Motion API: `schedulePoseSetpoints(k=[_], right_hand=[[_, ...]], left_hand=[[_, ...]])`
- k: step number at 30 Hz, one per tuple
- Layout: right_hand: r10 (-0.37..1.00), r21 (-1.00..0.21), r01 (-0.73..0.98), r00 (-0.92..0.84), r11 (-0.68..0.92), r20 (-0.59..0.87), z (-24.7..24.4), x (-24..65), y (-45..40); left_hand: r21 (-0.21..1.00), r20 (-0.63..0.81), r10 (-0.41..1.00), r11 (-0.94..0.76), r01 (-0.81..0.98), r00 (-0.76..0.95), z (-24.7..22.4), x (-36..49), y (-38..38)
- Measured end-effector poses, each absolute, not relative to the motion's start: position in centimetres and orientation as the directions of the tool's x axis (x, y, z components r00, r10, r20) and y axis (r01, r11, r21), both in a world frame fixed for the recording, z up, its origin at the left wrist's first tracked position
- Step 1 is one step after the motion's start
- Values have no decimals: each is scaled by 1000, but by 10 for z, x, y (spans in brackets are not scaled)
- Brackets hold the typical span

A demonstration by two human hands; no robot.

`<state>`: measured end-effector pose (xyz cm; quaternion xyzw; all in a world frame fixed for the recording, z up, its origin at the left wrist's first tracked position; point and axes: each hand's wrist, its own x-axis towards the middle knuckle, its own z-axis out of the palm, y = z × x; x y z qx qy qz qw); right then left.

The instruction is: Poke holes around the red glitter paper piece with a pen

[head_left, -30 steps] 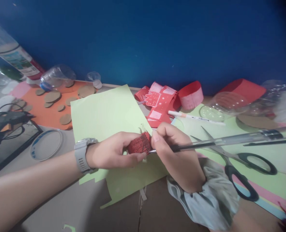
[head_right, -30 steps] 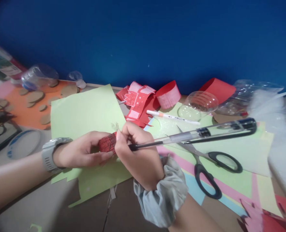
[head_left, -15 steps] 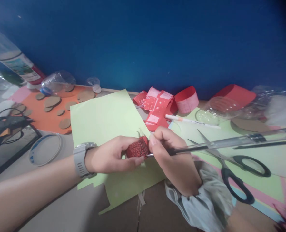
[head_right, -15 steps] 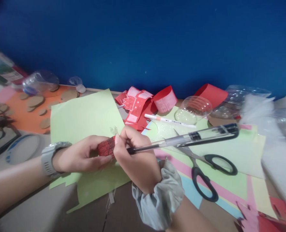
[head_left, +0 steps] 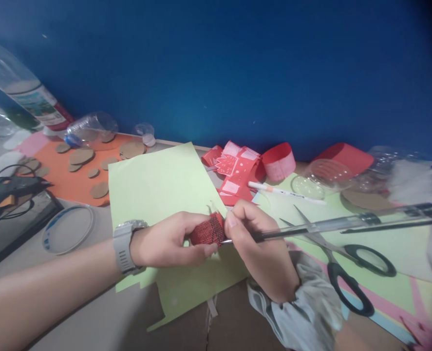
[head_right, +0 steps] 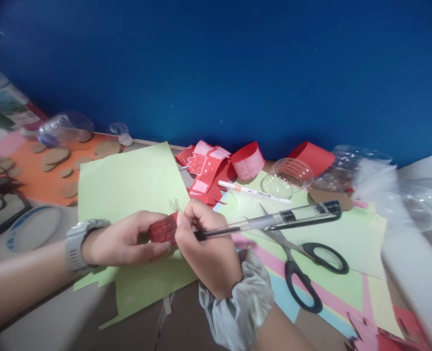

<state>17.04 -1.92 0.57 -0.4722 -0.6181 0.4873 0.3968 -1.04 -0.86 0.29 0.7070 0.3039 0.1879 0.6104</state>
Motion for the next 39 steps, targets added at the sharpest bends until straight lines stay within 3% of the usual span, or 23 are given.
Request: schedulePoseSetpoints(k=[18,24,39], right_hand=[[966,-990,132,-256,50,15,4,172,-21],[978,-981,156,-188,115,85,9,173,-21],[963,-983,161,-265,93,48,6,175,-19]], left_hand=[[984,-107,657,-36,173,746,2,-10,-10],[984,-94,641,-54,167,762,2,-10,-9],[987,-91,640,-43,153,763,4,-10,-8]])
